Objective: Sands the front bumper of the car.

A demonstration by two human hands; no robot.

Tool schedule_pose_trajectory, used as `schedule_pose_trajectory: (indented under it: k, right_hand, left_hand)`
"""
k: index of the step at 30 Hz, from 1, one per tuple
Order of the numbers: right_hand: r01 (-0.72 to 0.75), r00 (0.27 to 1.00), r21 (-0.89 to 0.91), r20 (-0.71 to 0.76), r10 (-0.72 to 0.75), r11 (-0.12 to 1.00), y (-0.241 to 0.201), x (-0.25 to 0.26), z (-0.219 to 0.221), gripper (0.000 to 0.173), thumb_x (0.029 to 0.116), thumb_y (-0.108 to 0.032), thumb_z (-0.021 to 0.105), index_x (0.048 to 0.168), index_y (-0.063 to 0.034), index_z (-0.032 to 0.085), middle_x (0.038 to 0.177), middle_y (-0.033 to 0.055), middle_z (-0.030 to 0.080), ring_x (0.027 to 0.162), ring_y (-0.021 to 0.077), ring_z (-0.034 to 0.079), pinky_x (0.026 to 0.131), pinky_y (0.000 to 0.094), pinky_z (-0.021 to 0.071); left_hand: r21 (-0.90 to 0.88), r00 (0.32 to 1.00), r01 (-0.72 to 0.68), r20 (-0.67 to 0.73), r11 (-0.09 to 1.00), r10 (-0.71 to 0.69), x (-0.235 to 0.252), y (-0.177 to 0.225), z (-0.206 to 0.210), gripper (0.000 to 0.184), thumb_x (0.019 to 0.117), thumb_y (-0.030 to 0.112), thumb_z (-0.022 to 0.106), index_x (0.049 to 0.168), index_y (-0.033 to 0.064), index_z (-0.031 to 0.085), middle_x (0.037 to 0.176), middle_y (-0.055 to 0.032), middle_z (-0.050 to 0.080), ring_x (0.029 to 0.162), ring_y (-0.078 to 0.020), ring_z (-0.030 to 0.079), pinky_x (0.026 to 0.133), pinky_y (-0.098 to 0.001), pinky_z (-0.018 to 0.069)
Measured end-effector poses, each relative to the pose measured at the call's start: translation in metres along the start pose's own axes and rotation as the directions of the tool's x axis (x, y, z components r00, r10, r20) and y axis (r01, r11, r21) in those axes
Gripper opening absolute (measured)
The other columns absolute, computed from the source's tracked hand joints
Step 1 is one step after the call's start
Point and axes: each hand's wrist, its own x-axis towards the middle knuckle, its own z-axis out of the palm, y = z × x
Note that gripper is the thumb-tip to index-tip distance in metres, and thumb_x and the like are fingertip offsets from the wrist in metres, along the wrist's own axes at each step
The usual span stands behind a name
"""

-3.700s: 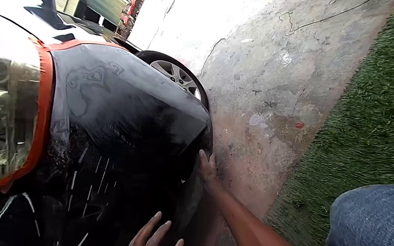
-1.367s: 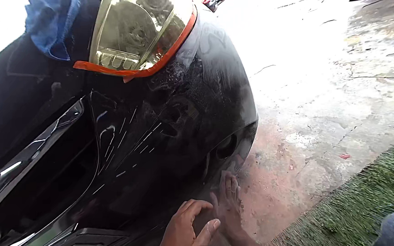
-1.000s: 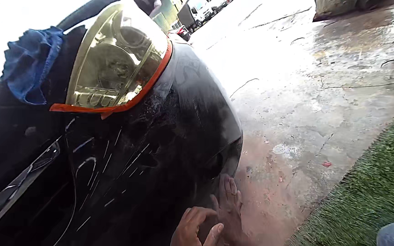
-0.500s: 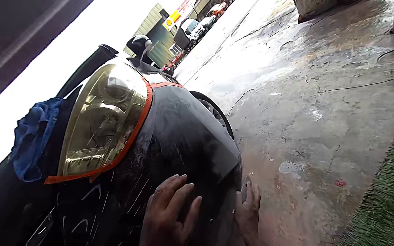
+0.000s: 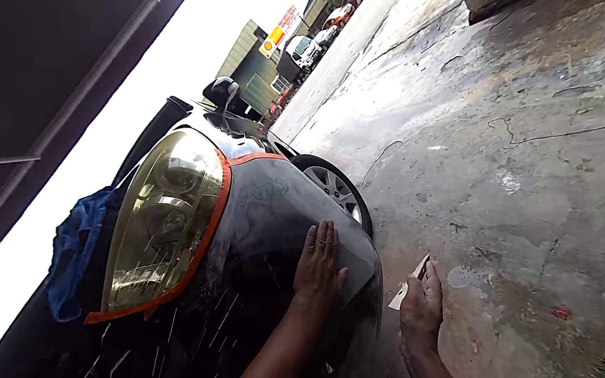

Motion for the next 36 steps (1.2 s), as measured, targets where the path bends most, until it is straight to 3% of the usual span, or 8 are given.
schedule_pose_trajectory:
  k: [7, 11, 15, 20, 24, 27, 32, 36]
  right_hand:
    - [-0.116, 0.992, 0.080, 0.059, 0.111, 0.990, -0.034, 0.021, -0.002, 0.054, 0.1021, -0.016, 0.050, 0.155, -0.0068, 0.044, 0.158, 0.0158, 0.045, 0.142, 0.0252, 0.046, 0.114, 0.0454, 0.0405]
    - [-0.156, 0.986, 0.099, 0.073, 0.149, 0.983, -0.036, 0.032, 0.000, 0.055, 0.1018, -0.017, 0.050, 0.155, -0.0056, 0.044, 0.158, 0.0166, 0.045, 0.140, 0.0261, 0.049, 0.111, 0.0459, 0.0420]
    - [-0.179, 0.983, 0.131, 0.071, 0.171, 0.975, -0.039, 0.030, 0.006, 0.054, 0.1021, -0.016, 0.050, 0.154, -0.0050, 0.045, 0.155, 0.0164, 0.048, 0.137, 0.0249, 0.051, 0.109, 0.0436, 0.0437]
    - [-0.221, 0.973, 0.161, 0.107, 0.206, 0.962, -0.048, 0.028, 0.007, 0.052, 0.1029, -0.016, 0.050, 0.154, -0.0053, 0.045, 0.156, 0.0154, 0.047, 0.139, 0.0249, 0.049, 0.111, 0.0454, 0.0429]
    - [-0.221, 0.974, 0.172, 0.092, 0.208, 0.960, -0.056, 0.032, -0.001, 0.049, 0.1037, -0.015, 0.052, 0.151, -0.0052, 0.049, 0.153, 0.0147, 0.051, 0.133, 0.0240, 0.054, 0.106, 0.0425, 0.0468]
    - [-0.205, 0.977, 0.166, 0.091, 0.192, 0.965, -0.065, 0.031, -0.005, 0.047, 0.1037, -0.015, 0.052, 0.150, -0.0043, 0.050, 0.150, 0.0151, 0.054, 0.129, 0.0233, 0.057, 0.103, 0.0412, 0.0482]
    - [-0.177, 0.981, 0.199, 0.118, 0.156, 0.964, -0.084, 0.033, -0.007, 0.047, 0.1030, -0.016, 0.053, 0.148, -0.0037, 0.052, 0.150, 0.0146, 0.053, 0.132, 0.0220, 0.055, 0.105, 0.0404, 0.0473]
    - [-0.176, 0.979, 0.216, 0.142, 0.147, 0.960, -0.087, 0.034, -0.006, 0.048, 0.1022, -0.016, 0.052, 0.149, -0.0032, 0.051, 0.150, 0.0148, 0.053, 0.131, 0.0219, 0.056, 0.103, 0.0397, 0.0481]
  left_hand:
    - [-0.148, 0.927, -0.191, 0.298, 0.970, 0.228, -0.003, 0.056, 0.014, 0.080, 0.1034, 0.044, 0.045, 0.164, 0.0004, 0.015, 0.173, -0.0124, 0.008, 0.160, -0.0216, 0.007, 0.128, -0.0443, 0.0010]
    - [-0.073, 0.998, 0.047, -0.044, 0.996, -0.051, 0.006, -0.020, -0.015, 0.073, 0.1020, 0.055, 0.039, 0.159, 0.0100, 0.040, 0.169, -0.0029, 0.030, 0.156, -0.0163, 0.025, 0.128, -0.0448, 0.0156]
    - [-0.034, 0.907, 0.394, -0.149, 0.918, -0.395, 0.023, -0.108, -0.043, 0.095, 0.0970, 0.074, 0.025, 0.160, 0.0038, 0.032, 0.169, -0.0140, 0.026, 0.157, -0.0303, 0.022, 0.125, -0.0559, 0.0166]
    - [-0.012, 0.918, 0.323, -0.238, 0.946, -0.316, 0.023, -0.079, -0.034, 0.096, 0.0952, 0.071, 0.032, 0.158, -0.0022, 0.034, 0.169, -0.0178, 0.025, 0.158, -0.0321, 0.019, 0.126, -0.0558, 0.0135]
    - [0.039, 0.992, 0.065, 0.104, 0.997, -0.068, 0.032, -0.010, -0.018, 0.089, 0.1005, 0.065, 0.030, 0.161, -0.0003, 0.027, 0.171, -0.0174, 0.015, 0.160, -0.0278, 0.009, 0.128, -0.0548, 0.0030]
    - [-0.015, 0.889, -0.055, 0.454, 0.998, 0.055, 0.050, 0.035, -0.013, 0.089, 0.1044, 0.058, 0.031, 0.162, -0.0051, 0.008, 0.171, -0.0239, -0.001, 0.160, -0.0333, -0.005, 0.126, -0.0555, -0.0053]
    - [-0.136, 0.861, -0.105, 0.484, 0.985, 0.159, 0.059, 0.056, -0.006, 0.087, 0.1020, 0.055, 0.043, 0.163, -0.0015, 0.015, 0.172, -0.0170, 0.009, 0.160, -0.0279, 0.004, 0.128, -0.0495, -0.0032]
    - [-0.015, 0.904, 0.143, 0.408, 0.990, -0.125, 0.098, -0.030, -0.047, 0.091, 0.1007, 0.068, 0.033, 0.162, 0.0021, 0.024, 0.171, -0.0153, 0.017, 0.160, -0.0291, 0.012, 0.128, -0.0520, 0.0040]
